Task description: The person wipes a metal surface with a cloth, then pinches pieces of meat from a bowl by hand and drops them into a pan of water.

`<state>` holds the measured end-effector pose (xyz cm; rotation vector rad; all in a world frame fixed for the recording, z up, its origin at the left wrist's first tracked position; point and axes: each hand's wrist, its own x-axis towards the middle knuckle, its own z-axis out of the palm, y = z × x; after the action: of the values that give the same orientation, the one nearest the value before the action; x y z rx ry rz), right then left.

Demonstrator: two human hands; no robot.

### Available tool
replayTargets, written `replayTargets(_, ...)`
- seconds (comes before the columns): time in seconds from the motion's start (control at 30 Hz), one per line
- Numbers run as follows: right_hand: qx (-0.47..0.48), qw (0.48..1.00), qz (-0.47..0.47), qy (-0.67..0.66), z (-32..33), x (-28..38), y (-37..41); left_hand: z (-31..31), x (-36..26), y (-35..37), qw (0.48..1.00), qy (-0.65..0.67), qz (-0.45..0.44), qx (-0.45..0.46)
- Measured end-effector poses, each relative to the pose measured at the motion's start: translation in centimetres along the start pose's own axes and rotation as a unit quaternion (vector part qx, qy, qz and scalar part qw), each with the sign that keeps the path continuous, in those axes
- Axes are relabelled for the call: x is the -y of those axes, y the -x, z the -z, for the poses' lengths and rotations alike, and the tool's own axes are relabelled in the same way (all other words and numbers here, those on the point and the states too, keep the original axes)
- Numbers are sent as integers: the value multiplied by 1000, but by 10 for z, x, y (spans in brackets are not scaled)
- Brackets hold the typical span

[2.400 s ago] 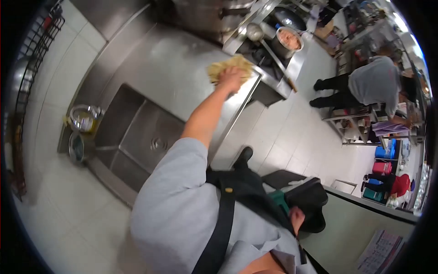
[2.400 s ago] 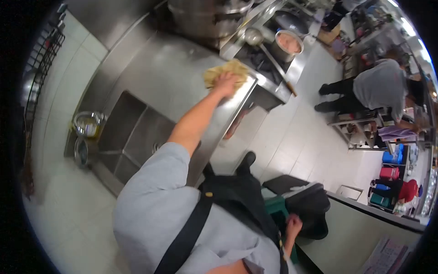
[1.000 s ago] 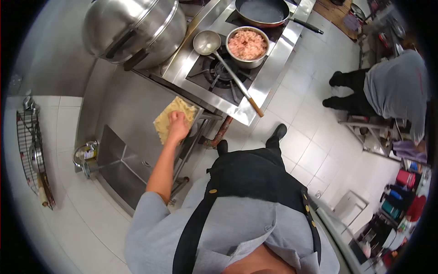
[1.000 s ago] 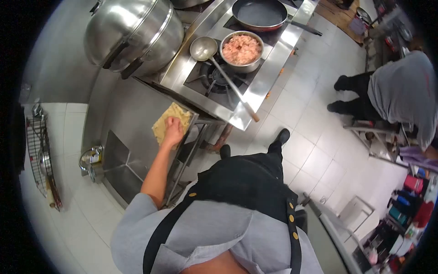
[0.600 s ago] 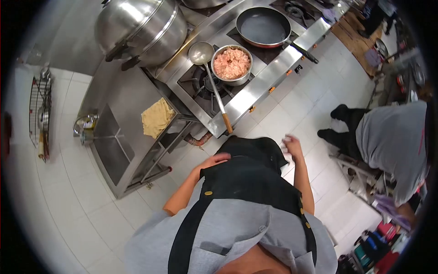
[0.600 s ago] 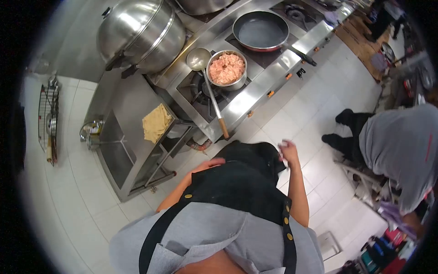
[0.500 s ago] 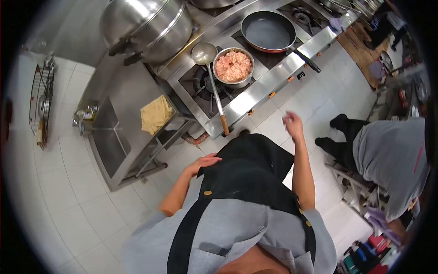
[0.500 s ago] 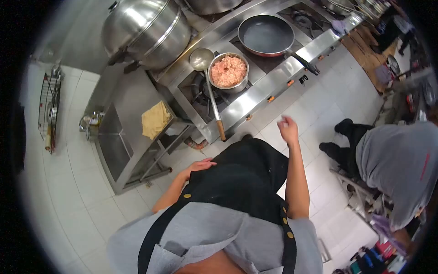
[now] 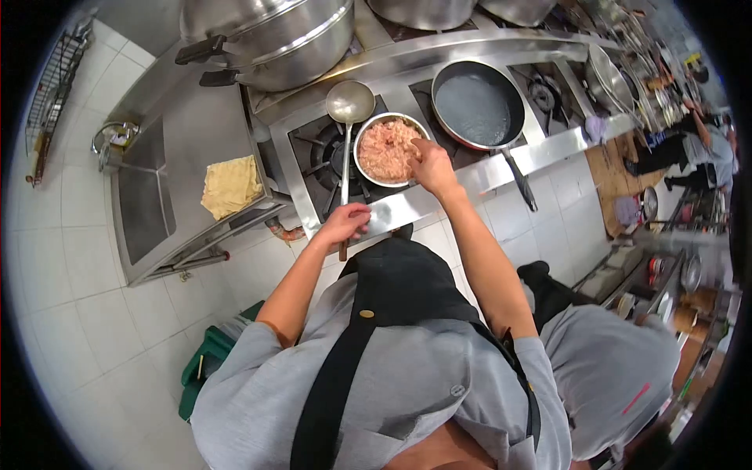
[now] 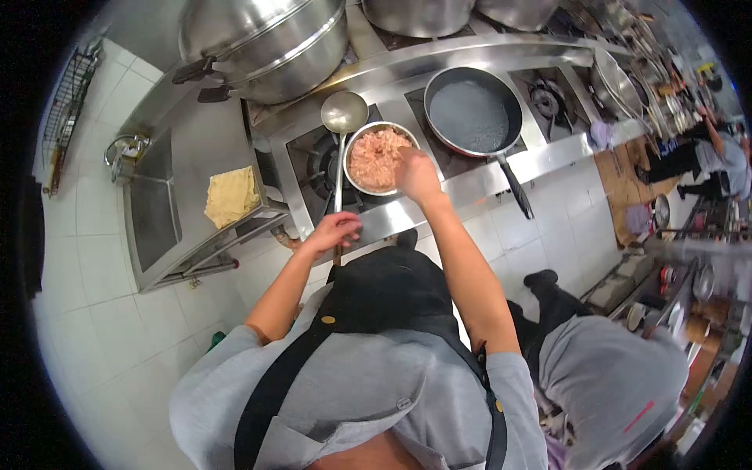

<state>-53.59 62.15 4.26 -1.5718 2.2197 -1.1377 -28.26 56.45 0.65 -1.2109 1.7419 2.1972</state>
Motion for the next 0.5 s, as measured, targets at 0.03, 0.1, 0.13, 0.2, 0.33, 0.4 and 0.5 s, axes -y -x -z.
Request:
replayTargets(0.03, -9, 1000, 27, -2, -5, -2, -9, -5, -8, -15, 998, 57, -9, -17)
replayTargets(0.1, 13, 999, 35, -2, -17, -4, -30, -14, -15, -38, 984, 167, -20, -51)
replayTargets(0.13, 22, 999, 38, -3, -22, -3, -39, -17, -11, -46, 978, 193, -18, -74)
replayTargets(0.2, 75, 995, 23, 55, -36, -4, -57, -19, -15, -67, 962, 244, -26, -115)
replayTargets(0.33, 122, 979, -3, 164, -68, -14, -64, -22, -25, -70, 960, 242, -28, -141)
replayTargets(0.4, 163, 970, -25, 179, -68, -10, -66, -27, -28, -69, 948, 274, -44, -155)
replayTargets(0.5, 272, 948, -64, 151, -49, -4, -84, -36, -36, -69, 935, 292, -68, -188)
